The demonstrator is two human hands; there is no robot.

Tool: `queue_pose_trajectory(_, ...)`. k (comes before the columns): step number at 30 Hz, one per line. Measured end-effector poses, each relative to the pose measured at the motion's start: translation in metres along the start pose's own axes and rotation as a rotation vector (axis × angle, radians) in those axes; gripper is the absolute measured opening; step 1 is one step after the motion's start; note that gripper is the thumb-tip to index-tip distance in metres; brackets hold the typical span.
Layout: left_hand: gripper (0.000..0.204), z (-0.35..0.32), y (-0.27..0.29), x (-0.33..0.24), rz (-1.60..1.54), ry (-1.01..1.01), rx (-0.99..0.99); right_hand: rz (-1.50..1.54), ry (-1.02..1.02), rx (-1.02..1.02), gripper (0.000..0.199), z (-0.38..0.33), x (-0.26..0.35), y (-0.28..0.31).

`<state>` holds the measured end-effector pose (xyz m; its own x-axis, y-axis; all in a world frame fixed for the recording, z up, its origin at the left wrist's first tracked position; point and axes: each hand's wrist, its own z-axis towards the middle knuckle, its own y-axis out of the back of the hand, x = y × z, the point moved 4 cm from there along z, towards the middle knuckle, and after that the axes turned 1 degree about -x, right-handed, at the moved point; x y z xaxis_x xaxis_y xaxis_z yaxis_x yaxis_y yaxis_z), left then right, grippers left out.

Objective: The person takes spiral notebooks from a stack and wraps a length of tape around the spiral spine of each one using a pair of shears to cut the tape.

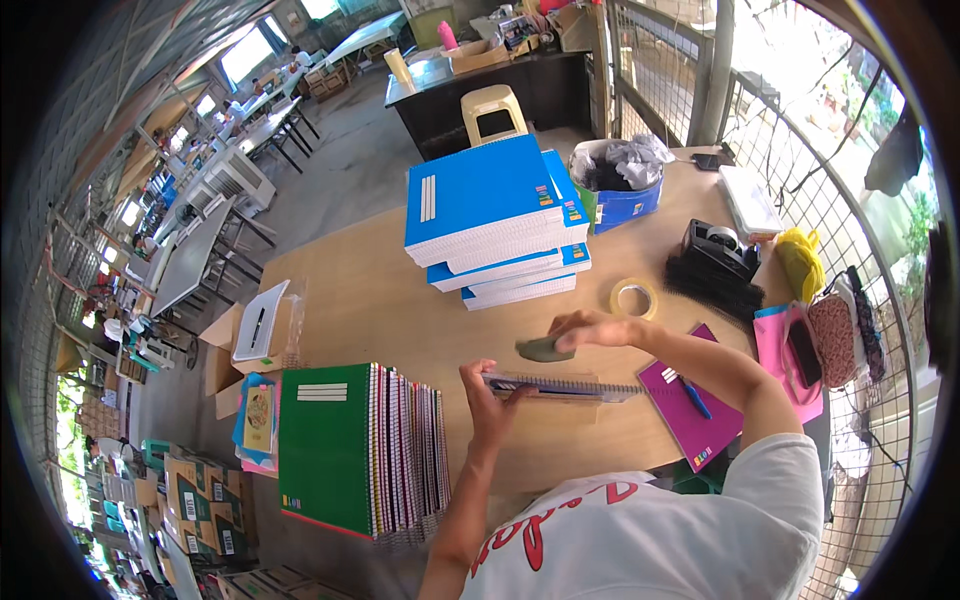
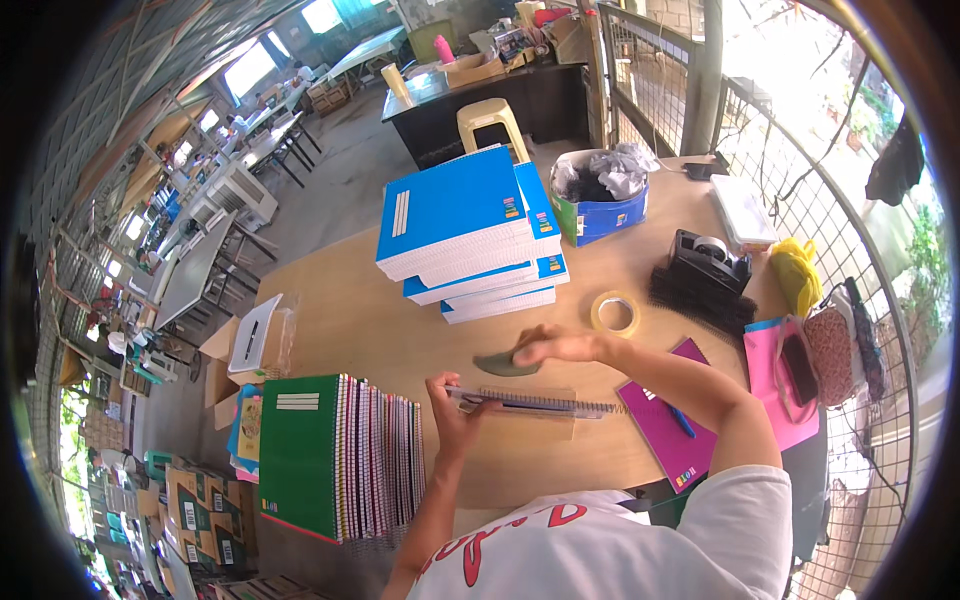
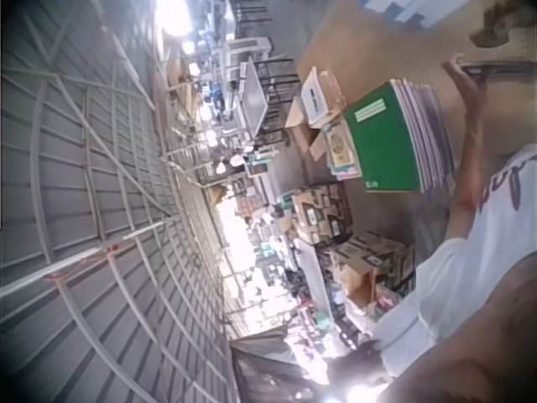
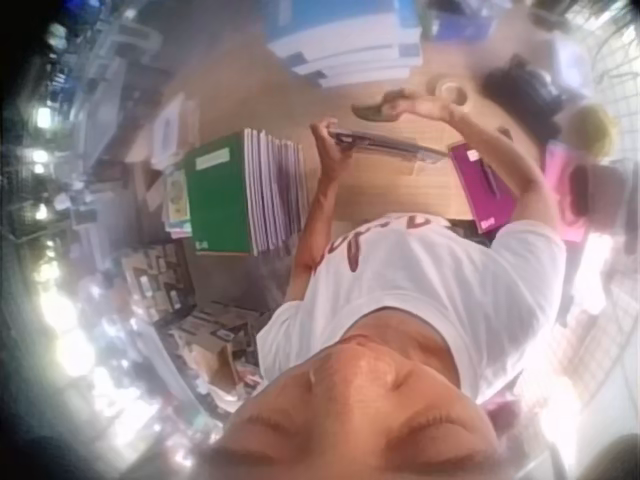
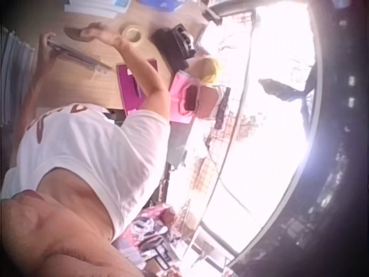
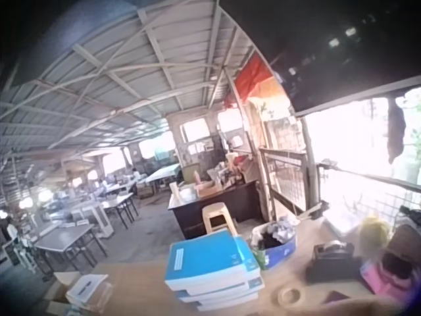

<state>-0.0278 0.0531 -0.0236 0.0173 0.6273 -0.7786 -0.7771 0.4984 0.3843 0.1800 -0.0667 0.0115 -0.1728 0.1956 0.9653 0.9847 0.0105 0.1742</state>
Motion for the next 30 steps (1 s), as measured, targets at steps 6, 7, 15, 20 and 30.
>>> queue_pose_trajectory(6,0.092,0.005,-0.006,0.007,-0.043,0.017,-0.006,-0.307,0.139,0.021,0.059,0.008,0.02,0.003)
queue_pose_trajectory(7,0.093,0.006,-0.007,0.007,-0.028,-0.014,-0.003,-0.149,0.14,-0.009,0.058,0.009,0.018,0.008)
queue_pose_trajectory(15,0.094,-0.003,-0.003,0.018,-0.105,0.027,-0.005,0.177,0.116,0.03,0.046,0.006,-0.003,-0.019)
queue_pose_trajectory(20,0.094,0.002,-0.003,0.014,-0.116,0.001,0.002,-0.12,-0.017,-0.111,0.049,0.019,-0.028,-0.01)
queue_pose_trajectory(30,0.053,-0.001,0.015,0.068,-0.73,0.248,-0.065,-0.374,0.127,-0.046,0.056,0.042,-0.001,-0.026)
